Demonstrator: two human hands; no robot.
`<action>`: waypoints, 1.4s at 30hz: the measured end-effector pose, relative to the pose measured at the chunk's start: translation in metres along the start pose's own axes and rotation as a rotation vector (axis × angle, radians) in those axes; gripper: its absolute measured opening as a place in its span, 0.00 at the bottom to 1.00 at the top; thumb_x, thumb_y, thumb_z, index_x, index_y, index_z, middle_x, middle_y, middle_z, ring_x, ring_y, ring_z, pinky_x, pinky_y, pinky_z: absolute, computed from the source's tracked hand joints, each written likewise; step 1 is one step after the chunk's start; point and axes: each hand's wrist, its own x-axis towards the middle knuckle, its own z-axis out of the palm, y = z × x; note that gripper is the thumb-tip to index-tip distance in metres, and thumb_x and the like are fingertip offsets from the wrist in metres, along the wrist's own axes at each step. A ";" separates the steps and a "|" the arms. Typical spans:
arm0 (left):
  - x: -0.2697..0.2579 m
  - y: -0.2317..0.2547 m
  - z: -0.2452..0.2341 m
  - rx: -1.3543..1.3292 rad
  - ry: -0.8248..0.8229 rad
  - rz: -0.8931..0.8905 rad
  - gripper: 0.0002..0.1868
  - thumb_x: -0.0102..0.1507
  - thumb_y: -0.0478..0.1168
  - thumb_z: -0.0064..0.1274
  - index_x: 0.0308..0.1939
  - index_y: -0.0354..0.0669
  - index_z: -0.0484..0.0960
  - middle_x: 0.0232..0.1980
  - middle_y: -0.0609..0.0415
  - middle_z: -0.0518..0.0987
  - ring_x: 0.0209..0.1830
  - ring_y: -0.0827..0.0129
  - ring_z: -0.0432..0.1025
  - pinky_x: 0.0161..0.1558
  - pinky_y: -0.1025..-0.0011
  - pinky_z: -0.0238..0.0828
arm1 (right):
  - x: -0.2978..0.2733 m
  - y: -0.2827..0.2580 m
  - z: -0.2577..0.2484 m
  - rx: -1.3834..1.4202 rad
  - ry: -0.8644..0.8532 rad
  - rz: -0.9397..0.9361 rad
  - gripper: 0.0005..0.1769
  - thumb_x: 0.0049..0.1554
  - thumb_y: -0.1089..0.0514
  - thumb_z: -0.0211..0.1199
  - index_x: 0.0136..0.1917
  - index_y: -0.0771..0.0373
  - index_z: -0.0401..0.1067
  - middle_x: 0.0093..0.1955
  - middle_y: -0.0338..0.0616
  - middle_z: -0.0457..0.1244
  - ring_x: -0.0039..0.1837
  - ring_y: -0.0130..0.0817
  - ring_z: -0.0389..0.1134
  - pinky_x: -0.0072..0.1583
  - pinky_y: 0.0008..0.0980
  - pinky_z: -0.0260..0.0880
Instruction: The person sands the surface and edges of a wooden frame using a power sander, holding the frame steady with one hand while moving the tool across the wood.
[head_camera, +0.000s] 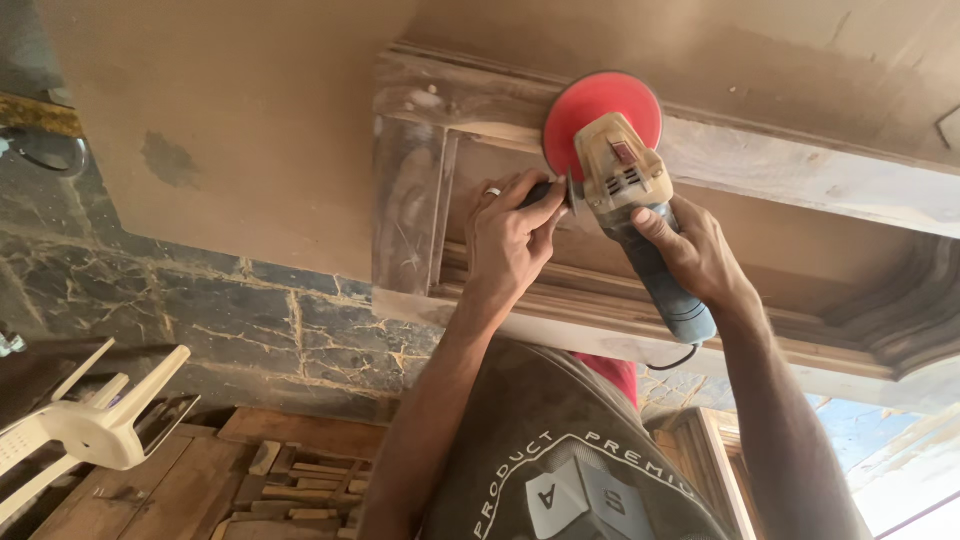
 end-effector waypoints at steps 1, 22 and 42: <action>0.000 0.003 0.004 0.004 -0.005 0.003 0.15 0.58 0.35 0.64 0.50 0.47 0.86 0.44 0.56 0.78 0.48 0.63 0.75 0.55 0.59 0.64 | -0.002 0.002 -0.004 -0.004 0.000 0.006 0.45 0.57 0.23 0.52 0.57 0.69 0.75 0.45 0.54 0.70 0.49 0.41 0.72 0.53 0.43 0.69; -0.002 0.101 0.129 -0.062 -0.234 -0.007 0.21 0.54 0.35 0.62 0.53 0.49 0.86 0.53 0.54 0.81 0.48 0.65 0.76 0.61 0.54 0.63 | -0.062 0.135 -0.118 0.223 0.037 0.023 0.38 0.64 0.32 0.53 0.60 0.73 0.73 0.48 0.57 0.70 0.49 0.40 0.70 0.51 0.39 0.71; 0.077 -0.057 -0.056 0.262 -0.235 0.436 0.09 0.62 0.33 0.63 0.45 0.48 0.91 0.49 0.51 0.84 0.47 0.58 0.77 0.55 0.61 0.71 | 0.025 -0.025 0.121 0.890 0.175 -0.090 0.35 0.63 0.34 0.55 0.63 0.68 0.73 0.45 0.46 0.67 0.43 0.31 0.68 0.43 0.32 0.71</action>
